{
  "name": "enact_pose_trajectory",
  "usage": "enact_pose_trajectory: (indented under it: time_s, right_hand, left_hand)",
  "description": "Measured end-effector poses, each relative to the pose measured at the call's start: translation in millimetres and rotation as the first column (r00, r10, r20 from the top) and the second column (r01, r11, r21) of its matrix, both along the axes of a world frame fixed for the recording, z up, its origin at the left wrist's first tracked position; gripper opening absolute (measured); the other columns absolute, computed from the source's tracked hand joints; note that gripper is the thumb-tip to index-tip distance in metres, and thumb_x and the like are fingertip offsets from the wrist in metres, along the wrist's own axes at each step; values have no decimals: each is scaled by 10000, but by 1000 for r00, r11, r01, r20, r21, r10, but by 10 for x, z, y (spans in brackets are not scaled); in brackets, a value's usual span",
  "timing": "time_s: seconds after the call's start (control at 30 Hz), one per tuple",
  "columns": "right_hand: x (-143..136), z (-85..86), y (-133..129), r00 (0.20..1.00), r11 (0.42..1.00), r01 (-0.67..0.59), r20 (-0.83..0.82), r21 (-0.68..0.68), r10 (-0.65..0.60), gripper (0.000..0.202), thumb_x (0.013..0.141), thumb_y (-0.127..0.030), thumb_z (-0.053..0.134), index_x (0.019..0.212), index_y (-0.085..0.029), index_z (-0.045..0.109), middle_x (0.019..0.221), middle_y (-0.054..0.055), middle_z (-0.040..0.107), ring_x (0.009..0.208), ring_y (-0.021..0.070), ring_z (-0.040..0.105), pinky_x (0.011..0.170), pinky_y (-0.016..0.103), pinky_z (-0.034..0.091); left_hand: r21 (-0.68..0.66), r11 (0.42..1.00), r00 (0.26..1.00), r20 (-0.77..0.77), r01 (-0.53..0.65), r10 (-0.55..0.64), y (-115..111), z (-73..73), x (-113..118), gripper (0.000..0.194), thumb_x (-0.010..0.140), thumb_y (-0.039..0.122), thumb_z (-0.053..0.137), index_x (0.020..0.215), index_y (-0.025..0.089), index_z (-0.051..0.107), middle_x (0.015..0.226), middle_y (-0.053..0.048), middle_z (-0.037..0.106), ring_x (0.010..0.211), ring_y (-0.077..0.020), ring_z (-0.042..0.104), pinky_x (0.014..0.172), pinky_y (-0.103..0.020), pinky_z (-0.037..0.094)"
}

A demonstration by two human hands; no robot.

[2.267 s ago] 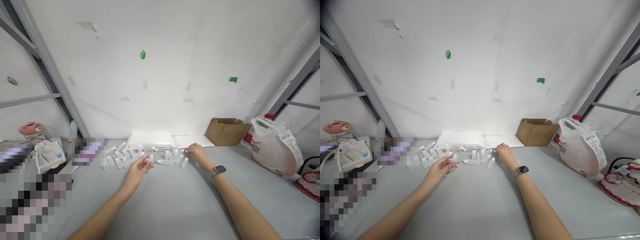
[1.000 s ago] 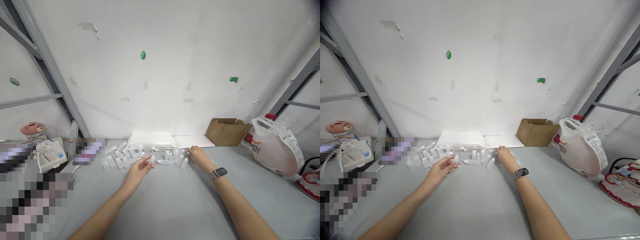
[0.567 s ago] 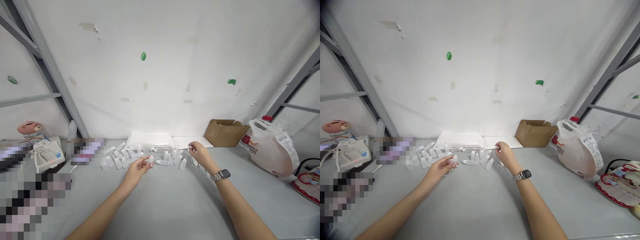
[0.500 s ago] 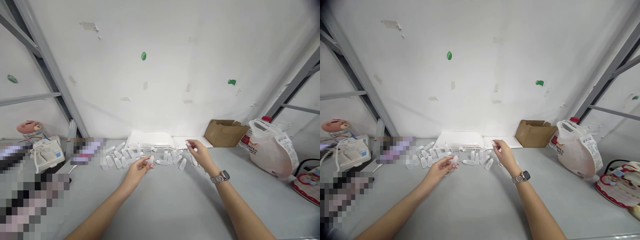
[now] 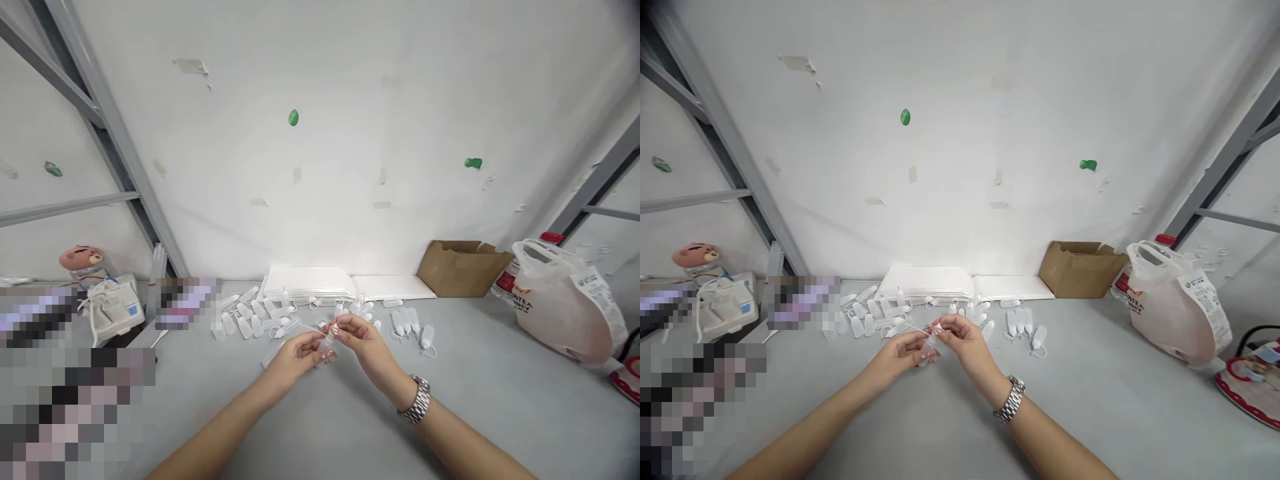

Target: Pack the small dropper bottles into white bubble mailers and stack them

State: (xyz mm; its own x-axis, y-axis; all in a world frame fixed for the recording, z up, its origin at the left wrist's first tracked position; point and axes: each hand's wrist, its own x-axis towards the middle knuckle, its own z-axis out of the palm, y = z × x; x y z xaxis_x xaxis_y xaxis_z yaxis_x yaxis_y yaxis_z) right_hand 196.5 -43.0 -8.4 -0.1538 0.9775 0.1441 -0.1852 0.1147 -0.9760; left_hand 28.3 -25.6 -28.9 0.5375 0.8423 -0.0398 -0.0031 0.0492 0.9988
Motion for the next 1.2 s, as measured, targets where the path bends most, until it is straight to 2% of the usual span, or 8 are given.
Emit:
enact_pose_trajectory:
  time_s: [0.17,0.33,0.47,0.6,0.7,0.8,1.0,1.2]
  right_hand:
    - [-24,-22,2,1000,1000,-20,-5,-14,19,179,709,-360,660,817,-219,632,877,30,656,854,177,587,751,314,458]
    - [15,-19,10,994,996,-86,62,-21,87,219,744,-369,620,900,-219,654,910,44,653,877,185,581,808,346,443]
    - [81,15,14,982,997,-65,183,48,55,159,720,-357,644,824,-240,674,964,29,583,897,174,548,801,321,445]
    - [84,-49,34,953,992,2,302,127,-40,165,718,-380,641,796,-236,664,841,14,527,766,143,515,708,289,446]
    - [39,-123,49,934,988,79,336,136,-121,196,724,-398,628,741,-203,614,752,2,533,683,132,495,644,278,420]
    - [18,-115,45,899,991,97,419,97,-129,224,735,-410,608,759,-188,591,664,-15,531,619,125,477,592,267,395]
    - [65,24,-21,838,996,-19,544,91,-34,179,796,-368,543,834,-197,581,734,3,599,707,145,552,653,270,418]
    - [2,-46,-33,661,977,0,733,213,-160,369,894,-417,336,625,-197,459,585,-8,509,550,129,469,543,262,355]
  left_hand:
    - [33,999,999,10,37,-37,-15,50,-8,387,748,373,600,1077,172,567,945,-81,662,868,-197,601,741,-299,421]
    - [41,997,997,35,61,-62,-23,78,-20,305,750,381,587,954,157,622,916,-79,671,838,-195,602,770,-315,429]
    - [64,996,998,14,68,-69,-43,124,-18,262,747,377,580,883,163,646,854,-59,678,819,-194,602,778,-319,433]
    - [111,994,998,-62,5,1,-77,139,1,245,750,340,565,902,167,647,839,-52,670,814,-194,597,769,-313,437]
    - [218,970,970,-191,-107,150,-100,110,17,251,740,324,567,937,190,647,855,-43,661,818,-198,576,752,-314,431]
    - [360,917,917,-283,-171,282,-104,69,20,222,736,301,574,929,221,650,912,-30,649,870,-201,554,770,-311,420]
    - [552,826,872,-341,-116,350,-88,-7,-14,204,780,258,542,961,225,628,946,-33,639,919,-204,546,817,-335,413]
    - [849,528,807,-327,21,493,-121,-63,-25,209,828,212,472,990,198,604,838,-55,611,798,-196,537,751,-373,422]
